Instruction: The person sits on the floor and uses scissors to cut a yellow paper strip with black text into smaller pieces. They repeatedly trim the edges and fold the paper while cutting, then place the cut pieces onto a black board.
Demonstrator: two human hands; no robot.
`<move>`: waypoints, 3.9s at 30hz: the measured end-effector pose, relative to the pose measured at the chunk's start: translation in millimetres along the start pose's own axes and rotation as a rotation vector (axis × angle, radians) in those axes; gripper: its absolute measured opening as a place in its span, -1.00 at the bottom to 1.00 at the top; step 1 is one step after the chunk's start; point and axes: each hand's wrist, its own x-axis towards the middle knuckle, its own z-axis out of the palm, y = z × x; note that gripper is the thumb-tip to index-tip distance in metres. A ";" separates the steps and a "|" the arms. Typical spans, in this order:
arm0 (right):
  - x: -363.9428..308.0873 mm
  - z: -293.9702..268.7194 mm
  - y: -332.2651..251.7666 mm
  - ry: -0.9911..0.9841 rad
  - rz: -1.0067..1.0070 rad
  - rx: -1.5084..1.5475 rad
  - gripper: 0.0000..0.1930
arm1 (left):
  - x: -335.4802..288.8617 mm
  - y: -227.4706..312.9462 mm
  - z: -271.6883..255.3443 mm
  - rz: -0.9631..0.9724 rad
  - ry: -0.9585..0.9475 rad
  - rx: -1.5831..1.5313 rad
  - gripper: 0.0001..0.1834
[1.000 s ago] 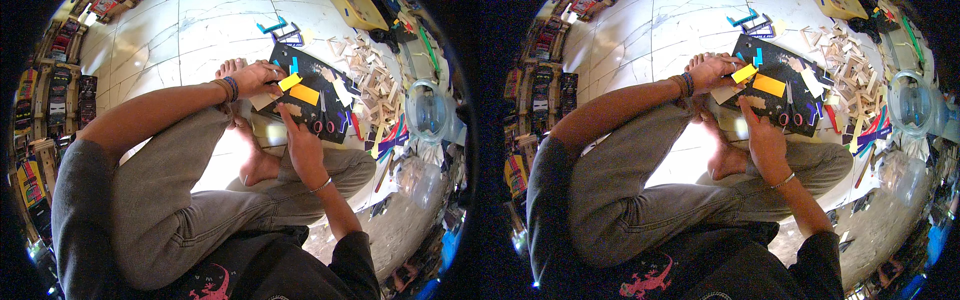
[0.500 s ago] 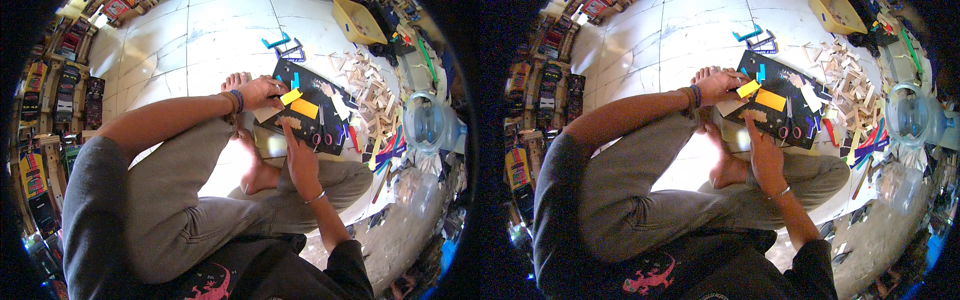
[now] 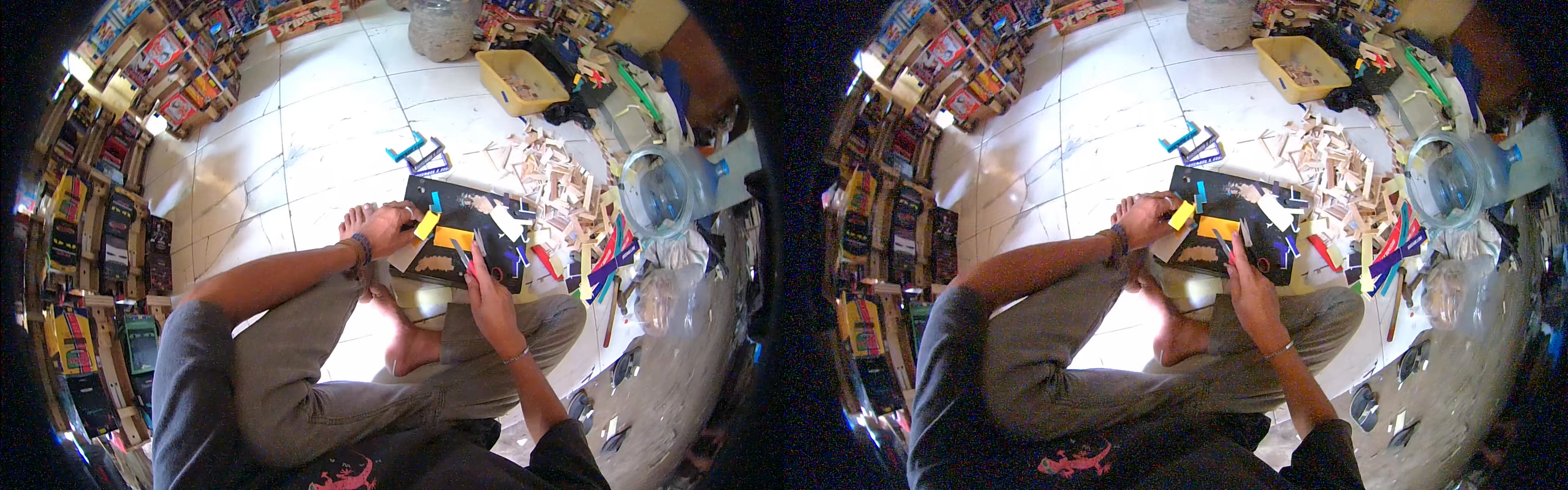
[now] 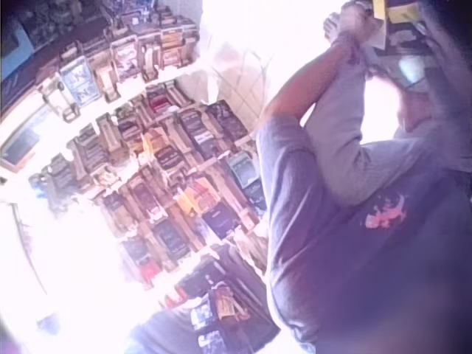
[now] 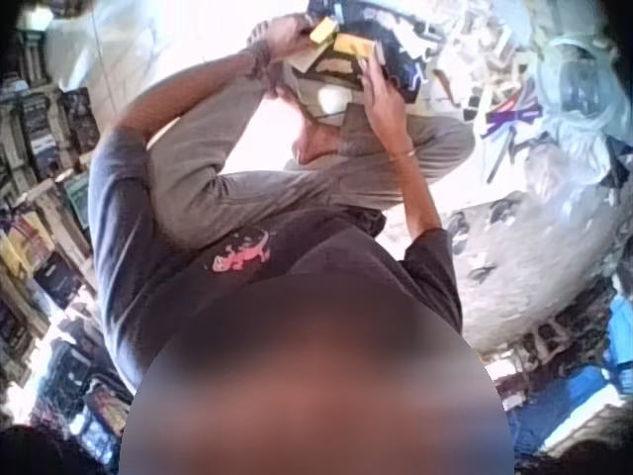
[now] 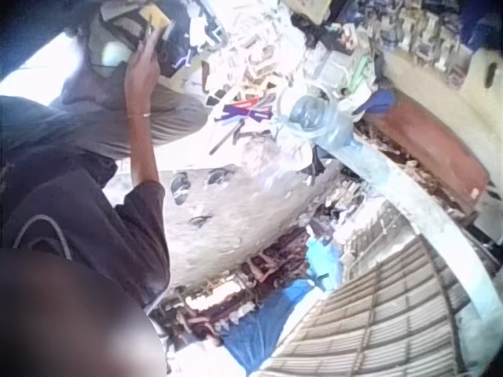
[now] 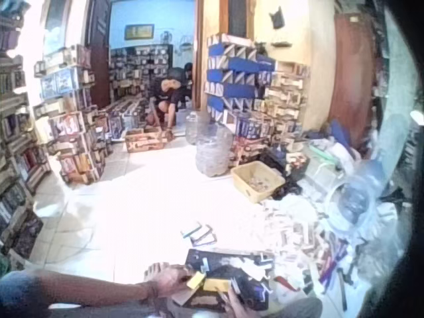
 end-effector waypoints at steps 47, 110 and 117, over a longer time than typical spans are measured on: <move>20.3 33.8 -19.7 -0.060 -0.040 -0.084 -0.43 | -20.3 -16.9 -0.3 -0.289 0.002 0.041 -0.31; 30.8 24.0 -30.3 -0.231 -0.084 -0.391 -0.29 | -20.9 -22.1 15.6 -0.584 -0.159 0.172 -0.18; 21.7 23.0 -24.5 -0.225 -0.091 -0.395 -0.27 | -21.4 -30.6 21.8 -0.552 -0.111 0.118 -0.21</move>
